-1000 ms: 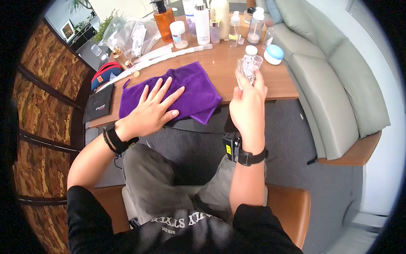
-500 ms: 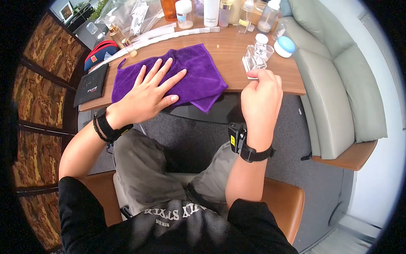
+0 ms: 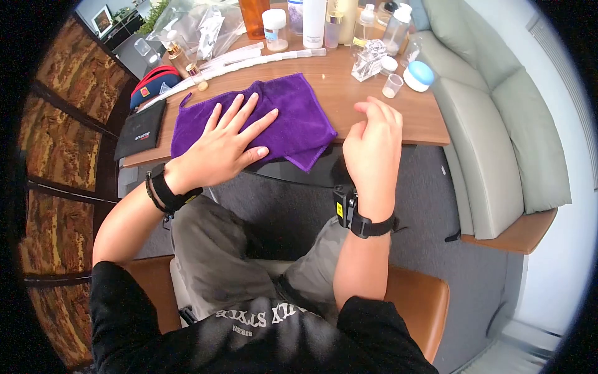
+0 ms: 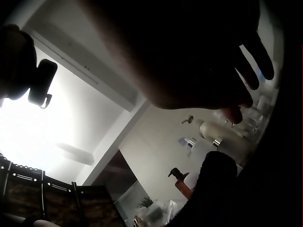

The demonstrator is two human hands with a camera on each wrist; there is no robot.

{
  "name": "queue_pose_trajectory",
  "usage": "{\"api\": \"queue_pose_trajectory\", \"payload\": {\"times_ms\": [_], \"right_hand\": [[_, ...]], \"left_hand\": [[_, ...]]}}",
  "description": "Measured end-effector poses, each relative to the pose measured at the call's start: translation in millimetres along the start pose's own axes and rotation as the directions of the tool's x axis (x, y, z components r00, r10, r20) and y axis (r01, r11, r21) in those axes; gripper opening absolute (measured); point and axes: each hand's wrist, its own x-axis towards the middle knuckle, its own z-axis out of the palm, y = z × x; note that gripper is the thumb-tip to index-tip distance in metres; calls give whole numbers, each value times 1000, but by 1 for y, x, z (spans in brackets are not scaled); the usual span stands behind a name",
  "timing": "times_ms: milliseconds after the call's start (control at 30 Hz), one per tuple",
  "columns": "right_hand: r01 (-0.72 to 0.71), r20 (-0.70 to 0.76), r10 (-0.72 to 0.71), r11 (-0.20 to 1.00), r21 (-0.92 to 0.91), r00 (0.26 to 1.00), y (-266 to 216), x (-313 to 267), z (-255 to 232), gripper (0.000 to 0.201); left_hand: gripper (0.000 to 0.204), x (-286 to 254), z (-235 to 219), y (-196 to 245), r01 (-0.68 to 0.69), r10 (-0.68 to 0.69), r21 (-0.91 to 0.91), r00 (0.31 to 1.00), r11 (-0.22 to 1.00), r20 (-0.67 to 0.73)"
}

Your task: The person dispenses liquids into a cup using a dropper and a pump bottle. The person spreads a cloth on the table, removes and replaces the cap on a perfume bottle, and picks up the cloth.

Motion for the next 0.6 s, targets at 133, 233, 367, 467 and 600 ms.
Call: {"api": "queue_pose_trajectory", "payload": {"times_ms": [133,233,367,467,600], "right_hand": [[73,21,-76,991,111,997,-22,-2,-2,20],[107,51,-118,978,181,992,-44,-10,4,16],[164,101,-195,953,256,976,-67,-21,16,15],[270,135,-307,933,238,942,-84,-33,34,23],[294,251,-322,945,142,913,-113,-56,44,35]], "left_hand": [[69,-3,-7,-10,2,-1,-216,1000,976,4],[58,-11,-26,-26,-11,-14,-224,994,975,-111],[45,-27,-39,-54,-30,11,-181,994,983,-106],[46,-28,-47,-64,14,-18,-194,1000,981,-18],[51,-23,-40,-67,20,-20,-136,1000,991,-4]]}}
